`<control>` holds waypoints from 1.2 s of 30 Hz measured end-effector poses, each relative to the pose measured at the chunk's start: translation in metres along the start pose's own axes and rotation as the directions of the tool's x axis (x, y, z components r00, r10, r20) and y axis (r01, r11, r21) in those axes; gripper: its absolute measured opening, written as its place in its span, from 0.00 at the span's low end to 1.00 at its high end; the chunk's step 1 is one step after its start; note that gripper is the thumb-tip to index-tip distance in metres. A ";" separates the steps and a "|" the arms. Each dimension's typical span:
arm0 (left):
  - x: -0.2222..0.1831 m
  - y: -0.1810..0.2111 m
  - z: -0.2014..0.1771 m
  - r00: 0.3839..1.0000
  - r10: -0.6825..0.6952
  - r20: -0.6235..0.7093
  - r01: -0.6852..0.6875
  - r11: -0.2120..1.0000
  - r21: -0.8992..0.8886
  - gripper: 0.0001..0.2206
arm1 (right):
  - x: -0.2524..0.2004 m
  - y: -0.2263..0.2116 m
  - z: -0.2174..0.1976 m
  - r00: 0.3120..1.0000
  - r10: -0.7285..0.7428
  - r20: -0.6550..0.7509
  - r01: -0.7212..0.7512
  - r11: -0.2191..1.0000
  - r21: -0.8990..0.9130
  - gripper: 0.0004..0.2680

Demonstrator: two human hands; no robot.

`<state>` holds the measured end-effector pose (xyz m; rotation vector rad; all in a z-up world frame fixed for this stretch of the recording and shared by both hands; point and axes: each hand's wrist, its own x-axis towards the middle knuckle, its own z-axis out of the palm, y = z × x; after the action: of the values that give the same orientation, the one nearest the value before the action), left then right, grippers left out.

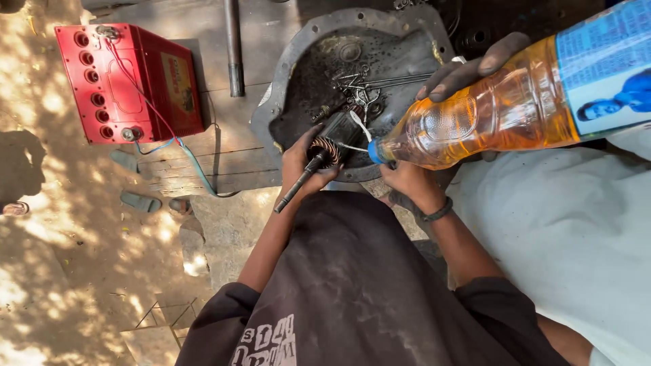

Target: Cleaning an electrical motor armature and housing using a toothbrush and solvent.

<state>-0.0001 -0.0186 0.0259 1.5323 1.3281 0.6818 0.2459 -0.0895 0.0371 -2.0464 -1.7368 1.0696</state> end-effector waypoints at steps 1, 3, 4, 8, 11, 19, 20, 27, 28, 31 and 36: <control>0.002 -0.005 -0.001 1.000 0.002 -0.006 -0.002 1.000 0.000 0.39 | -0.001 -0.008 -0.003 1.000 -0.006 -0.001 0.006 1.000 -0.002 0.08; 0.000 -0.015 -0.003 0.961 0.275 -0.018 -0.274 0.961 0.036 0.39 | -0.008 -0.024 -0.007 0.970 -0.242 -0.037 0.244 0.967 0.068 0.12; 0.000 -0.011 -0.010 0.963 0.270 -0.017 -0.269 0.962 0.038 0.39 | -0.010 -0.023 -0.005 0.970 -0.240 -0.033 0.242 0.968 0.072 0.12; 0.015 -0.006 -0.023 0.972 0.188 0.140 -0.202 0.975 0.092 0.39 | -0.006 0.001 0.000 0.986 -0.165 -0.036 0.168 0.971 0.168 0.15; 0.014 -0.010 -0.028 0.983 0.100 0.157 -0.114 0.990 0.086 0.40 | -0.015 -0.015 0.009 0.988 -0.154 -0.026 0.157 0.973 0.169 0.15; 0.006 -0.032 -0.013 0.992 0.101 0.071 -0.106 0.992 0.070 0.47 | -0.010 -0.030 0.005 0.882 -0.440 -0.170 0.441 0.897 -0.035 0.20; 0.004 -0.026 -0.015 0.996 0.066 0.061 -0.071 0.993 0.091 0.44 | -0.011 -0.031 0.008 0.868 -0.462 -0.184 0.466 0.884 -0.023 0.20; 0.021 -0.021 -0.031 0.906 0.380 0.187 -0.388 0.922 0.009 0.38 | -0.018 -0.030 0.008 0.947 -0.315 -0.057 0.319 0.945 0.072 0.17; 0.011 -0.023 -0.029 0.908 0.372 0.196 -0.380 0.925 0.005 0.38 | -0.022 -0.028 0.009 0.951 -0.305 -0.052 0.309 0.948 0.078 0.17; 0.013 -0.027 -0.022 0.968 0.205 0.143 -0.191 0.976 -0.102 0.44 | -0.004 -0.019 0.004 0.876 -0.429 -0.220 0.467 0.868 0.167 0.15; -0.004 -0.047 0.016 0.982 -0.004 -0.187 -0.137 0.665 -0.734 0.38 | -0.020 -0.034 0.018 0.962 -0.249 -0.110 0.263 0.953 0.147 0.15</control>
<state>-0.0063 -0.0296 -0.0223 0.8469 0.9130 1.2520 0.2078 -0.1045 0.0529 -1.6910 -1.7499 0.9840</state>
